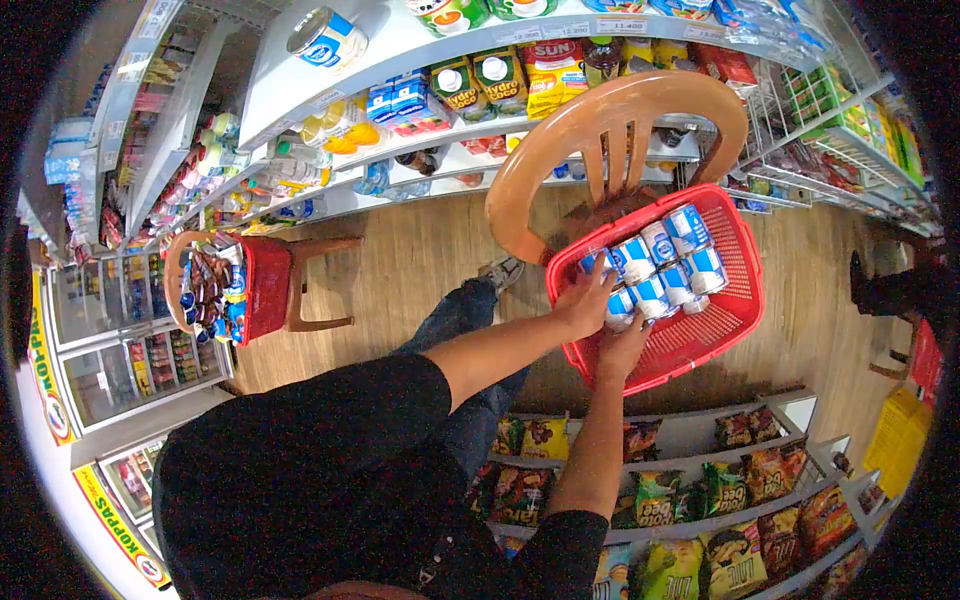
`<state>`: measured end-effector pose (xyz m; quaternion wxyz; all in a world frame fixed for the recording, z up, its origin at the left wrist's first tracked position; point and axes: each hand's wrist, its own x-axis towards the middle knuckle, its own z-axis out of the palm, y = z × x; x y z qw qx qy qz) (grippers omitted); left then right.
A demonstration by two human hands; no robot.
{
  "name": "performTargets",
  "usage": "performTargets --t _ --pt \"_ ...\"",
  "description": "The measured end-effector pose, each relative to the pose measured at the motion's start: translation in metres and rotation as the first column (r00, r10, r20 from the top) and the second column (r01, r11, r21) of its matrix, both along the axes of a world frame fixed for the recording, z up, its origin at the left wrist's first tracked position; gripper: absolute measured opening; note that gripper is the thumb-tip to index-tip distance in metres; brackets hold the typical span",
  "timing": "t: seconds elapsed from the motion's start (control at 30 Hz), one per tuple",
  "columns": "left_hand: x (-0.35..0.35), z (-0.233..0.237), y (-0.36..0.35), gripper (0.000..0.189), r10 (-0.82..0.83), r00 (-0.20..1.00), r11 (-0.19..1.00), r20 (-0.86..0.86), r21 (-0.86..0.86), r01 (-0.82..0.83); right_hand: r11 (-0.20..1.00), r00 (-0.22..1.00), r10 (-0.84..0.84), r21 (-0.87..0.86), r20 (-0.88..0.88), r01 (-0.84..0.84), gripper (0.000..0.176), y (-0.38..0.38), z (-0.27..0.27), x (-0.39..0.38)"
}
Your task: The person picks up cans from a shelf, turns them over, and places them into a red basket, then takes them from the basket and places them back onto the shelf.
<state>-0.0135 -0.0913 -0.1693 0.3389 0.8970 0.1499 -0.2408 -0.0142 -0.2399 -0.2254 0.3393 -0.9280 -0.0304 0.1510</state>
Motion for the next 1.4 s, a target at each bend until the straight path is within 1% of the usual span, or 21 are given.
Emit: performTargets --t 0.1,0.17,0.27,0.37,0.5,0.6,0.67,0.7,0.73,0.77,0.8,0.83,0.9,0.97,1.03,1.07,1.1,1.17,1.2,1.3,1.4 --pt "-0.005 -0.001 -0.007 0.076 0.008 0.992 0.982 0.125 0.185 -0.031 0.96 0.999 0.02 -0.278 -0.047 -0.032 0.068 0.009 0.02 -0.001" --pt "-0.006 0.003 -0.006 0.075 -0.183 0.973 0.951 0.138 0.275 0.14 0.672 0.936 0.352 -0.696 -0.002 -0.254 0.058 0.004 0.014 -0.002" --pt "-0.008 -0.034 -0.015 0.074 -0.344 0.895 0.854 0.285 0.491 0.172 0.651 0.923 0.379 -0.728 0.066 -0.215 0.052 0.002 -0.009 -0.002" --pt "0.001 -0.054 -0.014 0.072 -0.38 0.884 0.845 0.274 0.491 0.211 0.71 0.925 0.354 -0.683 0.138 -0.17 0.072 -0.005 -0.046 0.001" --pt "0.004 -0.036 -0.007 0.073 -0.371 0.905 0.872 0.209 0.413 0.262 0.738 0.943 0.326 -0.64 0.063 -0.212 0.072 0.006 -0.004 0.006" --pt "0.008 -0.035 -0.012 0.067 -0.169 0.929 0.971 0.329 0.216 0.1 0.808 0.961 0.277 -0.548 0.025 -0.218 0.067 0.0 -0.003 0.005" --pt "0.025 -0.053 -0.029 0.058 0.44 0.798 0.893 0.412 -0.11 -0.436 0.966 0.964 0.189 -0.214 0.186 -0.148 0.059 -0.006 0.005 0.0" --pt "0.023 -0.05 -0.033 0.058 0.442 0.797 0.892 0.411 -0.115 -0.436 0.964 0.964 0.19 -0.219 0.186 -0.148 0.059 -0.011 -0.001 -0.001" --pt "0.019 -0.043 -0.037 0.055 0.446 0.795 0.89 0.411 -0.112 -0.441 1.0 0.998 -0.016 0.015 -0.066 0.017 0.055 -0.015 -0.013 -0.002" --pt "0.016 -0.036 -0.039 0.051 0.447 0.793 0.889 0.415 -0.107 -0.445 0.951 0.924 -0.158 0.199 -0.348 0.237 0.052 -0.02 -0.023 -0.002" --pt "0.011 -0.03 -0.04 0.053 0.461 0.791 0.884 0.402 -0.127 -0.451 0.838 0.881 -0.187 0.397 -0.434 0.373 0.044 -0.023 -0.017 -0.007" --pt "0.008 -0.033 -0.047 0.053 0.462 0.788 0.884 0.408 -0.133 -0.449 0.839 0.885 -0.189 0.399 -0.425 0.37 0.044 -0.024 -0.011 -0.008" --pt "0.001 -0.044 -0.055 0.064 0.571 0.761 0.821 0.309 -0.22 -0.527 0.553 0.614 -0.156 0.447 -0.773 0.703 0.036 -0.025 0.002 -0.009" --pt "-0.001 -0.05 -0.061 0.077 0.557 0.787 0.83 0.265 -0.188 -0.525 0.5 0.615 -0.139 0.481 -0.776 0.72 0.033 -0.028 0.009 -0.014" --pt "0.0 -0.066 -0.07 0.086 0.694 0.684 0.706 0.223 -0.396 -0.587 0.331 0.607 -0.078 0.554 -0.791 0.764 0.031 -0.02 0.027 -0.019" --pt "0.001 -0.085 -0.073 0.09 0.697 0.703 0.691 0.14 -0.392 -0.607 0.334 0.615 -0.107 0.554 -0.781 0.762 0.027 -0.017 0.035 -0.023" --pt "0.002 -0.008 -0.051 0.086 0.708 0.705 0.613 -0.05 -0.452 -0.648 0.308 0.635 -0.16 0.573 -0.756 0.76 0.024 -0.009 0.06 -0.03" --pt "-0.006 0.022 -0.042 0.077 0.665 0.693 0.425 -0.278 -0.623 -0.657 0.297 0.657 -0.17 0.597 -0.735 0.745 0.022 -0.003 0.086 -0.041" --pt "-0.011 0.02 -0.034 0.071 0.513 0.752 0.354 -0.414 -0.696 -0.625 0.297 0.64 -0.234 0.573 -0.732 0.764 0.046 -0.002 0.1 -0.05" --pt "-0.031 0.09 0.003 0.069 0.289 0.825 0.428 -0.485 -0.706 -0.565 0.373 0.69 -0.351 0.581 -0.633 0.723 0.046 0.013 0.144 -0.073" --pt "-0.061 0.113 0.023 0.055 0.244 0.862 0.264 -0.445 -0.824 -0.5 0.507 0.819 -0.391 0.645 -0.42 0.572 0.049 0.018 0.151 -0.098"
